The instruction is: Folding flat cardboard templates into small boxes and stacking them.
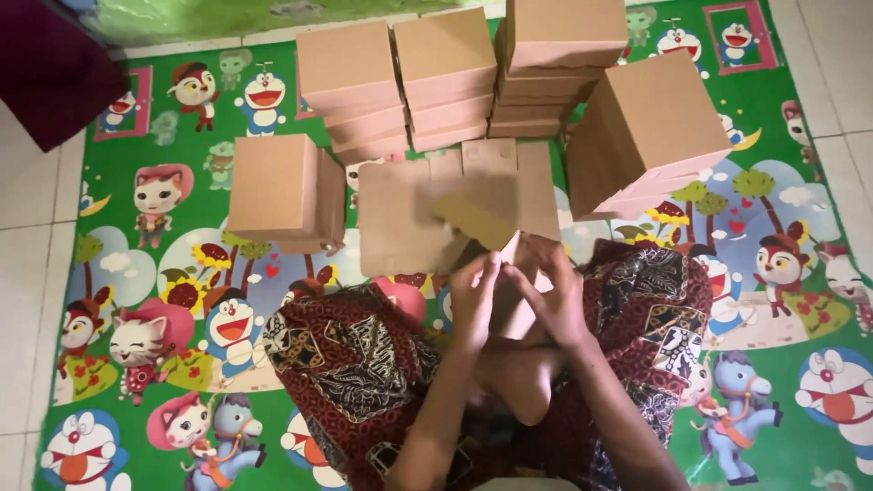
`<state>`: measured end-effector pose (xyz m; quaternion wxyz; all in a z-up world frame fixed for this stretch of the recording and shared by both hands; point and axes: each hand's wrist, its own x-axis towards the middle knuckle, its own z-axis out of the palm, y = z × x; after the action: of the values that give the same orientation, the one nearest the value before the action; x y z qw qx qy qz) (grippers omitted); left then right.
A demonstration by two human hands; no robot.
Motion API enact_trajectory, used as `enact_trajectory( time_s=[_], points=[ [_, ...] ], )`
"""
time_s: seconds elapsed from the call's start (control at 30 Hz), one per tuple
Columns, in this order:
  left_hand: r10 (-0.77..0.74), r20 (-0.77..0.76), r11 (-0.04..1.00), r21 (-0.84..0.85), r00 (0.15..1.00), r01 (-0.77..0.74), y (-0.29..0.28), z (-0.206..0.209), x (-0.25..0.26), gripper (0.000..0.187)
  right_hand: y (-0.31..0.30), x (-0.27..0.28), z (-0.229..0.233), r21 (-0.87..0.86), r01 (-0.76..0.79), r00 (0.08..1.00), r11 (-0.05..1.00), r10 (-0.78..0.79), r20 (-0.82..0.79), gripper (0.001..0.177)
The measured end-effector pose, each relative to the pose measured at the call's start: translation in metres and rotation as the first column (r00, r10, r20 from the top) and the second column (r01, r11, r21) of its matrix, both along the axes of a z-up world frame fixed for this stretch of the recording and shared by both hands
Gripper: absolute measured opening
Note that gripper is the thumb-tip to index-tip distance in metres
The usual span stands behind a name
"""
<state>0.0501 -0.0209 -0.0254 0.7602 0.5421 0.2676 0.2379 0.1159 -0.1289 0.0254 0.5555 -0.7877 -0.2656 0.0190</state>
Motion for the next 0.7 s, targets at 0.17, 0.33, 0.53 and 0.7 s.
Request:
enact_trajectory(
  time_s=[0.17, 0.33, 0.53, 0.7],
  points=[
    [0.040, 0.045, 0.997, -0.075, 0.998, -0.037, 0.009, -0.025, -0.003, 0.015, 0.011, -0.007, 0.019, 0.011, -0.046, 0.987, 0.999, 0.044, 0.155, 0.025],
    [0.120, 0.019, 0.992, -0.037, 0.993, -0.119, 0.004, -0.008, -0.008, 0.017, 0.006, -0.005, -0.002, -0.023, 0.054, 0.985, 0.998, -0.049, 0.167, 0.010],
    [0.132, 0.021, 0.988, -0.081, 0.991, -0.130, -0.002, 0.000, -0.007, 0.017, 0.013, -0.008, 0.025, 0.106, 0.008, 0.997, 0.994, -0.016, 0.073, 0.010],
    [0.160, 0.077, 0.977, -0.155, 0.984, -0.146, -0.003, -0.008, -0.006, 0.011, 0.016, -0.011, 0.039, 0.101, -0.058, 0.987, 0.993, 0.042, 0.158, 0.012]
  ],
)
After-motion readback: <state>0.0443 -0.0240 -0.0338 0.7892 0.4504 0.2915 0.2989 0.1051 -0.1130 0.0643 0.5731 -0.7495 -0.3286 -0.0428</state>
